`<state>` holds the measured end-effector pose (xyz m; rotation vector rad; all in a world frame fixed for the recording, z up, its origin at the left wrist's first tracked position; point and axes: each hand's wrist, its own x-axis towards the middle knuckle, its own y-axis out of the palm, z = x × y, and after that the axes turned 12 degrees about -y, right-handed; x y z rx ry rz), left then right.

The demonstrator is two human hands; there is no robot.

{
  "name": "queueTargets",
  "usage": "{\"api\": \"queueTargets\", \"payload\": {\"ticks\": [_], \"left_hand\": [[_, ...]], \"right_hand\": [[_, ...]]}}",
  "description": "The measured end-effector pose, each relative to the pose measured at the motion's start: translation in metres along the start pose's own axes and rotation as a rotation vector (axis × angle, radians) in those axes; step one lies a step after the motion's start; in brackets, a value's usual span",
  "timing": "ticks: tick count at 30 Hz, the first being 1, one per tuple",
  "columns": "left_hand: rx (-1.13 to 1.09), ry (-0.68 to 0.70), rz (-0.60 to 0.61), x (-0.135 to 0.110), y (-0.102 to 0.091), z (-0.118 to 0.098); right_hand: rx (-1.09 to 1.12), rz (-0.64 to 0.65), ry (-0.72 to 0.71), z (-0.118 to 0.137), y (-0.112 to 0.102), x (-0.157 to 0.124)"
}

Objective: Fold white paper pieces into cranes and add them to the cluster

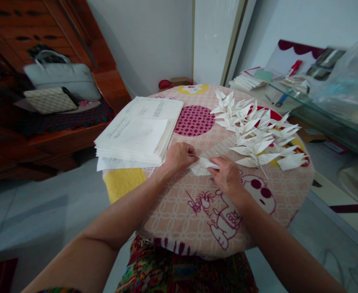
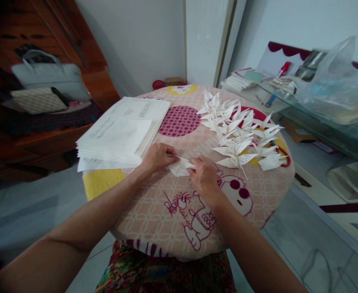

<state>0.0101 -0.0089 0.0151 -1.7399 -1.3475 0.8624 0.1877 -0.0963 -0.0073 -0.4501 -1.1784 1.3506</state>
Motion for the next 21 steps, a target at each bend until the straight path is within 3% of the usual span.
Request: {"api": "queueTargets", "payload": {"ticks": [8,21], "left_hand": [[-0.029,0.039,-0.021,0.001,0.003,0.004],[-0.074,0.053,-0.015,0.0,0.004,0.005]], "right_hand": [[0.251,-0.099,0.081,-0.013,-0.003,-0.003],[-0.001,-0.018,0.032,-0.005,0.002,0.0]]}}
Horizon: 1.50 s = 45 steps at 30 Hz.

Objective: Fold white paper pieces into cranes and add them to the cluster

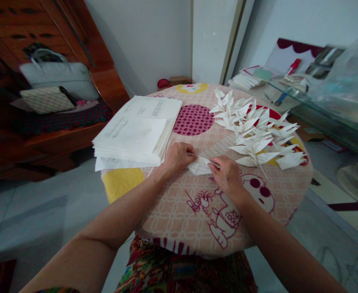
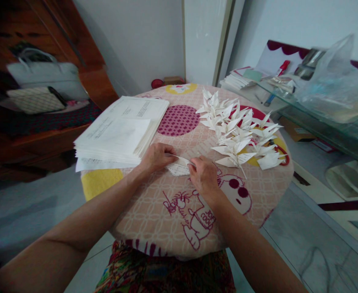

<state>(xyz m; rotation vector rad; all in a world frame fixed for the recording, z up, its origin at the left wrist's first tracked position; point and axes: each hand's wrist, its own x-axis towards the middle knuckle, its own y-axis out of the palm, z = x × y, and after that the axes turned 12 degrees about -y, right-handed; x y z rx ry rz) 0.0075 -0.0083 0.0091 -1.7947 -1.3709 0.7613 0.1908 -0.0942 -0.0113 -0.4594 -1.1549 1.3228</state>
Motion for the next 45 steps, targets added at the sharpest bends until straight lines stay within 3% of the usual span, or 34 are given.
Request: {"api": "queueTargets", "payload": {"ticks": [5,11,20,30,34,39,45], "left_hand": [[0.04,0.074,-0.026,-0.004,0.003,0.004],[0.251,0.177,-0.064,-0.01,0.006,0.007],[0.198,0.276,-0.032,-0.01,0.007,0.018],[0.0,0.227,-0.065,-0.015,0.008,0.021],[-0.053,0.327,-0.276,-0.023,0.003,0.018],[-0.017,0.562,-0.586,-0.031,-0.003,0.015],[-0.043,0.701,-0.724,-0.031,-0.005,0.015]], "right_hand": [[-0.045,0.027,0.0,0.002,-0.001,0.0],[-0.052,0.018,0.017,0.003,-0.001,-0.001],[0.367,-0.107,0.121,0.004,-0.002,-0.001],[0.243,-0.313,-0.158,0.005,-0.002,-0.008],[0.124,-0.436,-0.326,0.003,-0.003,-0.012],[-0.005,-0.473,-0.428,0.007,-0.002,-0.015],[-0.049,-0.479,-0.479,0.009,-0.004,-0.018]]}}
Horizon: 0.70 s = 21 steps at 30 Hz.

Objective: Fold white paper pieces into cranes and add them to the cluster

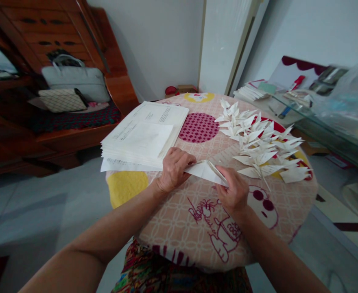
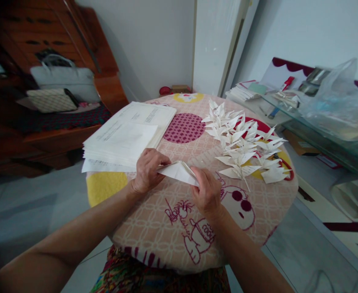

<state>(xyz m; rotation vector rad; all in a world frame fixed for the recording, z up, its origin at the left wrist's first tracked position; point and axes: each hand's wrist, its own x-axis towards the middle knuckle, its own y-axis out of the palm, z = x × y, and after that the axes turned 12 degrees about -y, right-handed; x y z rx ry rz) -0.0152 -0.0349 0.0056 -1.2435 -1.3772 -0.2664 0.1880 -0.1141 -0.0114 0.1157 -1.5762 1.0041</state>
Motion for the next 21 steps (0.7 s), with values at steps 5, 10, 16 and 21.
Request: {"api": "queueTargets", "payload": {"ticks": [5,10,16,21], "left_hand": [[-0.008,0.017,-0.036,0.0,-0.001,0.0],[-0.023,0.024,0.013,0.0,-0.004,-0.005],[-0.083,0.096,-0.028,0.001,-0.009,-0.013],[-0.121,0.117,-0.03,0.004,-0.015,-0.015]], "right_hand": [[0.009,0.025,0.01,0.002,-0.003,0.001],[0.039,0.073,-0.028,0.004,-0.005,0.003],[0.085,0.048,0.04,0.003,-0.005,0.004],[0.09,0.075,0.043,0.0,-0.006,0.003]]}}
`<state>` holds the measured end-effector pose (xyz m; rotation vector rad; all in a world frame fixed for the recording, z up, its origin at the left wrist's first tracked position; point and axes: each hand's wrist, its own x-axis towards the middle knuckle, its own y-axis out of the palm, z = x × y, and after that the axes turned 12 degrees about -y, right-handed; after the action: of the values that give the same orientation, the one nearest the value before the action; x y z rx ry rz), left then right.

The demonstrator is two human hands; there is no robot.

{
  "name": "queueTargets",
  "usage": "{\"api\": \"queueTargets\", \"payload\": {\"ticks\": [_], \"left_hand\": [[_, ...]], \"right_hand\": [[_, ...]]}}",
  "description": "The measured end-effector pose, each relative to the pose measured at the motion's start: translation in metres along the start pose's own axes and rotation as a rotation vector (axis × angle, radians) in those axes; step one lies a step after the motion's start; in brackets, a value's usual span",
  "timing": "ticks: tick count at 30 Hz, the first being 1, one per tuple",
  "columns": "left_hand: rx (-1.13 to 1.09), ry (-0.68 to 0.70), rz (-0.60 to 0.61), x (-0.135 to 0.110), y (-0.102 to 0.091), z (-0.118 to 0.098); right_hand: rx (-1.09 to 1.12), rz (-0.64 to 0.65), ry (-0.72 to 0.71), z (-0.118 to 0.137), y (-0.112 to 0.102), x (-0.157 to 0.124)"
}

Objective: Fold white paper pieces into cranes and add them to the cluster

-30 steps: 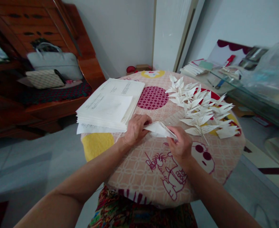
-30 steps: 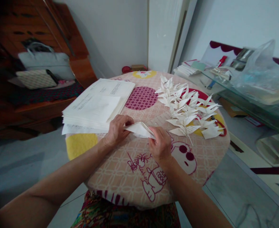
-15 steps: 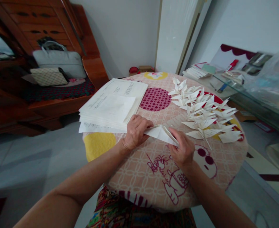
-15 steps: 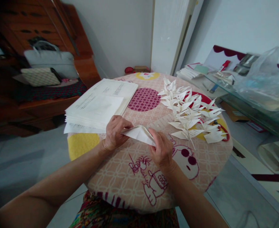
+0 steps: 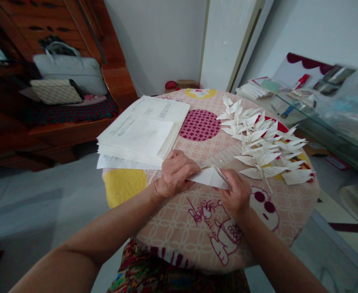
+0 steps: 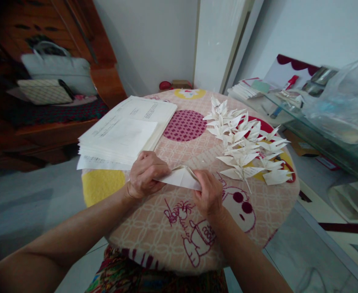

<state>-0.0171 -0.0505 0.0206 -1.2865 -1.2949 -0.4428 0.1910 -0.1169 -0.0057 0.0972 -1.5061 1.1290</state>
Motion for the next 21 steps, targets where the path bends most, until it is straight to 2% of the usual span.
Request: {"api": "queueTargets", "payload": {"ticks": [8,21], "left_hand": [[-0.065,-0.001,-0.013,0.0002,-0.0045,0.0012],[-0.009,-0.03,0.009,-0.002,-0.0047,0.001]], "right_hand": [[0.004,-0.088,-0.052,0.0015,0.0,0.0001],[-0.018,-0.028,0.042,0.0029,-0.0012,-0.0018]]}}
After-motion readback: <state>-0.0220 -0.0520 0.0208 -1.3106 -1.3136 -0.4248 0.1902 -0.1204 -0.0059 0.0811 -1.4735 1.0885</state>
